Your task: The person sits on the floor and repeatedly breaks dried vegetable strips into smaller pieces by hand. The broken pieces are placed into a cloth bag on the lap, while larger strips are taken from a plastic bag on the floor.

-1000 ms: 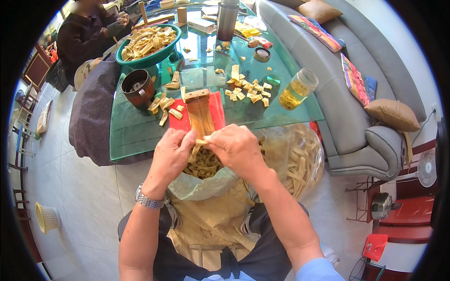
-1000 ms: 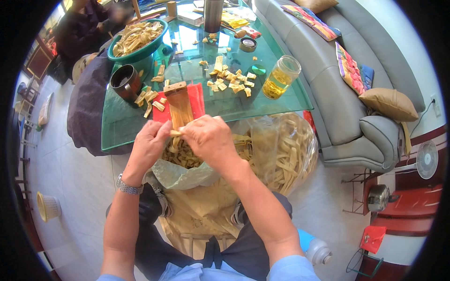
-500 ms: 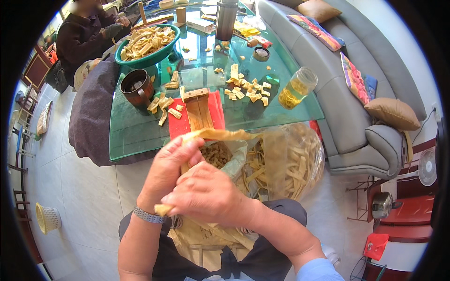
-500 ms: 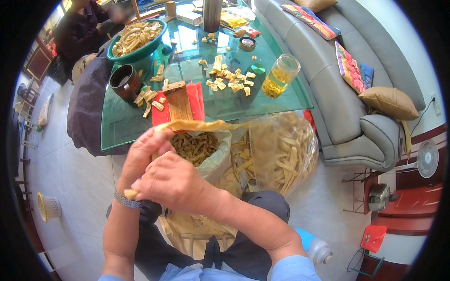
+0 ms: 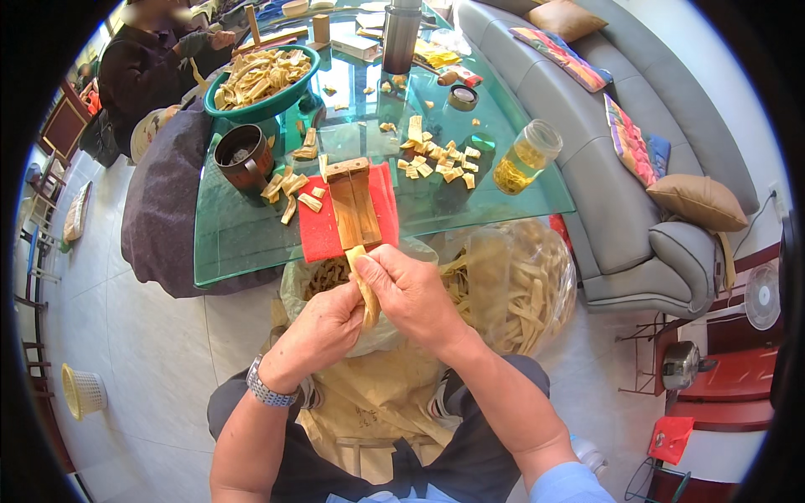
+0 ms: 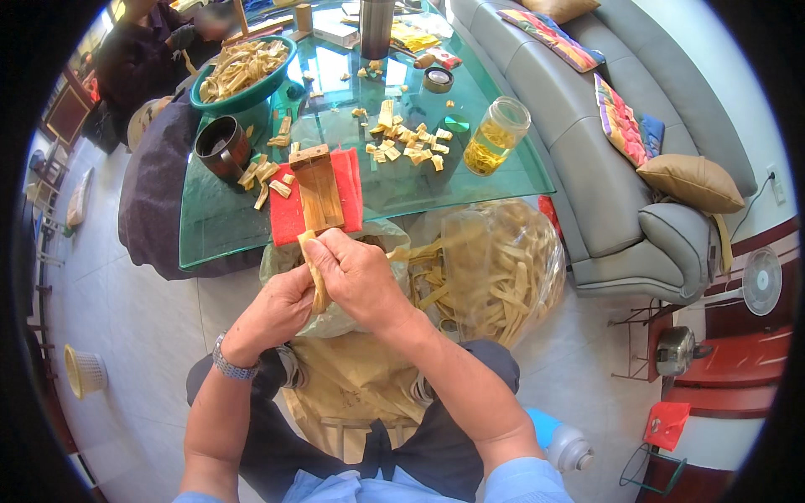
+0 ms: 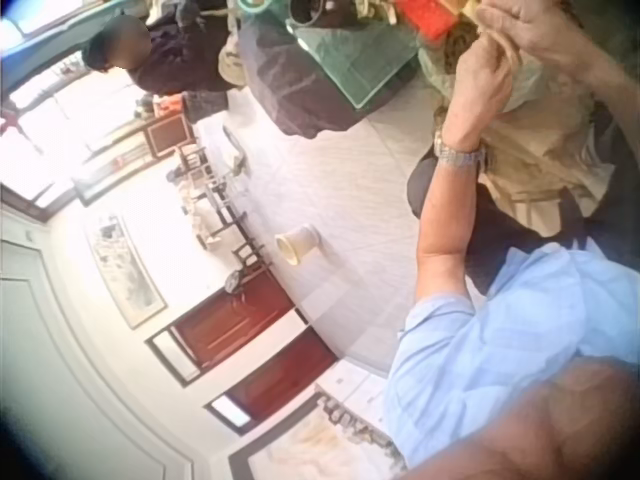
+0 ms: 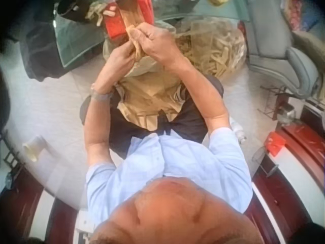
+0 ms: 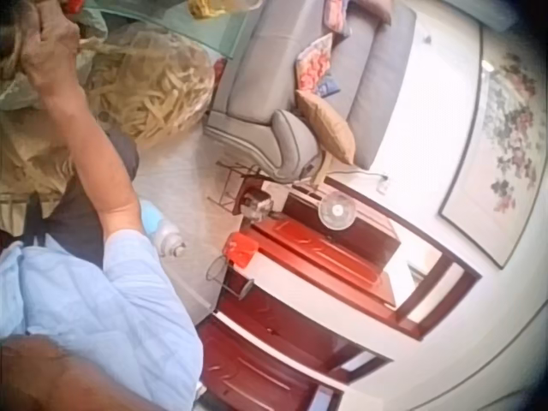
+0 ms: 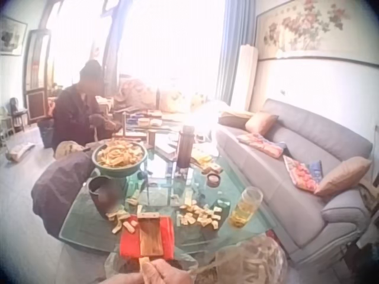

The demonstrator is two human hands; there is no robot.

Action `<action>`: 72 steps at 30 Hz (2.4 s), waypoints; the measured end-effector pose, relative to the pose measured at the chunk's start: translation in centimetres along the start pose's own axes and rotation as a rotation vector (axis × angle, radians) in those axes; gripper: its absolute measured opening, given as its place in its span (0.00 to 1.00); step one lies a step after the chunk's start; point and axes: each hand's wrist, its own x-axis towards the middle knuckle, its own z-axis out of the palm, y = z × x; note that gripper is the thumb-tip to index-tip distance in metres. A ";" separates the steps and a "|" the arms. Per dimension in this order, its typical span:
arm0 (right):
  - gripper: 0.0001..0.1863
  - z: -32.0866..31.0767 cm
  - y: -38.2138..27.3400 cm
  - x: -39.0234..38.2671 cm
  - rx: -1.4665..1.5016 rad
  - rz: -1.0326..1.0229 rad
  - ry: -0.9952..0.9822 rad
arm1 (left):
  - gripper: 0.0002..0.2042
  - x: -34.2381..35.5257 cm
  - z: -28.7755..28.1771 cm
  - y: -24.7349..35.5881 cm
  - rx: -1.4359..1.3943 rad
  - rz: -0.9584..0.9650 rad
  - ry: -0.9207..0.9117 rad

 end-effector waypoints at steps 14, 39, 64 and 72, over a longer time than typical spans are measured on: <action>0.19 -1.4 3.2 1.0 0.369 0.532 -0.475 | 0.13 -0.5 -1.1 -0.9 0.125 0.057 0.133; 0.16 -0.8 0.4 -0.1 0.550 0.253 -0.286 | 0.22 -0.7 1.4 1.3 -0.190 0.136 0.345; 0.09 -1.5 0.3 -1.3 0.032 0.111 -0.240 | 0.12 -1.9 -4.8 -0.2 0.175 0.106 0.613; 0.11 0.3 3.6 -2.7 -0.448 -0.161 -0.407 | 0.15 -1.8 -2.5 1.3 0.272 0.070 -0.121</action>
